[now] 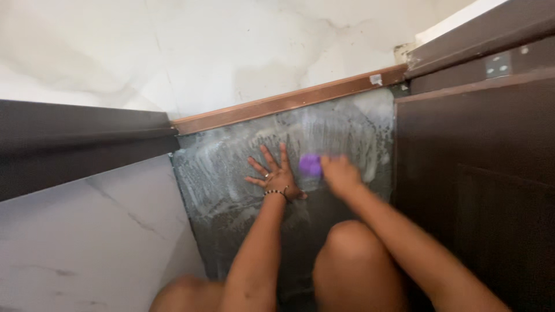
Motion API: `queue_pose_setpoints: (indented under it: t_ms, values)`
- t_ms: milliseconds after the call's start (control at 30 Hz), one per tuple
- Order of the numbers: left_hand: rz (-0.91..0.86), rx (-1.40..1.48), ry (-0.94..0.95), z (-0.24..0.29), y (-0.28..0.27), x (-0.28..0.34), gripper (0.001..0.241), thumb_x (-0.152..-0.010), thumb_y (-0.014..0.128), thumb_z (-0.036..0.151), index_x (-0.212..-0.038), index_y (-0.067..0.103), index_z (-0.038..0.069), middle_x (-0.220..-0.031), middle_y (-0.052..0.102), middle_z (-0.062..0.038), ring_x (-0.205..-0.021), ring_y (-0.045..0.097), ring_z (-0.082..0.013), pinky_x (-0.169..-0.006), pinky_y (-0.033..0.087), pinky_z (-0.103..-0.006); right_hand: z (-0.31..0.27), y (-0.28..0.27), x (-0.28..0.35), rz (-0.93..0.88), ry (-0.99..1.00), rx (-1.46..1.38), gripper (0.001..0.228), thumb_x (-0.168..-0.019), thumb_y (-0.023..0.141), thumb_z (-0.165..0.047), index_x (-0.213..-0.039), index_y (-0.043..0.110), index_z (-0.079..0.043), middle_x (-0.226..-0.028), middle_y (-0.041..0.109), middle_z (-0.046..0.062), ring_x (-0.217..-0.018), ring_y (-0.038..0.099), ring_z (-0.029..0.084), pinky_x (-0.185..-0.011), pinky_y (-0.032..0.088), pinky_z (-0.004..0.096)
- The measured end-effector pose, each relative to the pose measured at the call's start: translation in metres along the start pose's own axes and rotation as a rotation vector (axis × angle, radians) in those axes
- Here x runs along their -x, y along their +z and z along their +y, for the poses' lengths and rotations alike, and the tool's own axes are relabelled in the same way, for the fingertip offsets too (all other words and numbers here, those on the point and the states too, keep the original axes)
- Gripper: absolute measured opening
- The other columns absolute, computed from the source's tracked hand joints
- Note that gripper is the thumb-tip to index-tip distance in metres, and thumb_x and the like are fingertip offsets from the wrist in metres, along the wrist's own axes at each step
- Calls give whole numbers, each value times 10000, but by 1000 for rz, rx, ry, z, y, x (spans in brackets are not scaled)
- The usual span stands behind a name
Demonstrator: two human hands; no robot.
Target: The person scrubs a soapy tiled floor with a purple sponge. They work in a corner area, scrubbing the floor surface and the base of the wall where it meets the floor.
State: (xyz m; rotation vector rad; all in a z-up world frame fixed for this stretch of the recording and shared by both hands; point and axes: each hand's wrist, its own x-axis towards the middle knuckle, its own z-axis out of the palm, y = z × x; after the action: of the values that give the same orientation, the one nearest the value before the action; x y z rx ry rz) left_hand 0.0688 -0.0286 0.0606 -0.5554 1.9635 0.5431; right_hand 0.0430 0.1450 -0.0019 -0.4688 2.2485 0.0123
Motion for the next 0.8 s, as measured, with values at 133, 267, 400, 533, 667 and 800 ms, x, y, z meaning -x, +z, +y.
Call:
queue_pose_setpoints:
  t_ms: [133,267,400,533,667,800]
  values:
    - [1,5,-2,-1,2,1,1522,-652,945,342,-1594,-250,303,-1596,-428,-171,-1391,-367,-594,-1027,-115,-861,4,-1,-20,22,-27,54,253,-936,637,-170,-1160,601,-60,-1049,725,172,-1122,644,379,-873,571,521]
    - [35,37,31,2,-6,19,1381,-743,878,388,-1626,-178,275,-1644,-344,-176,-1432,-320,-580,-1072,-81,-831,-2,-51,-69,146,-44,-24,322,-903,701,-182,-1178,582,-65,-1107,701,192,-1182,596,409,-885,551,590]
    - [142,99,111,-11,12,4,1371,-704,849,571,-1646,-99,264,-1659,-292,-195,-1441,-295,-579,-1069,-75,-843,-1,-53,-75,213,-102,-70,201,-993,593,-199,-1143,586,-66,-1043,713,182,-1125,615,416,-832,563,602]
    - [542,214,328,-35,59,-43,1410,-709,934,415,-1642,-92,165,-1637,-165,-277,-1461,-74,-610,-1141,96,-769,-17,1,-33,140,-5,-65,199,-1002,566,-172,-1166,618,-71,-1120,677,223,-1122,628,427,-835,566,607]
    - [916,-390,851,-40,88,-78,604,-783,685,327,-1358,566,187,-1253,595,-85,-1237,516,-314,-943,408,-508,-19,64,-15,150,-178,94,231,-1003,498,-137,-1145,657,-48,-1024,709,175,-1082,628,340,-823,586,520]
    - [1025,-506,904,-44,113,-94,279,-915,469,221,-1141,597,121,-942,589,-79,-933,618,-304,-648,496,-419,-10,68,-6,239,-303,107,221,-923,592,-82,-1138,634,-51,-987,704,119,-1061,627,309,-778,615,418]
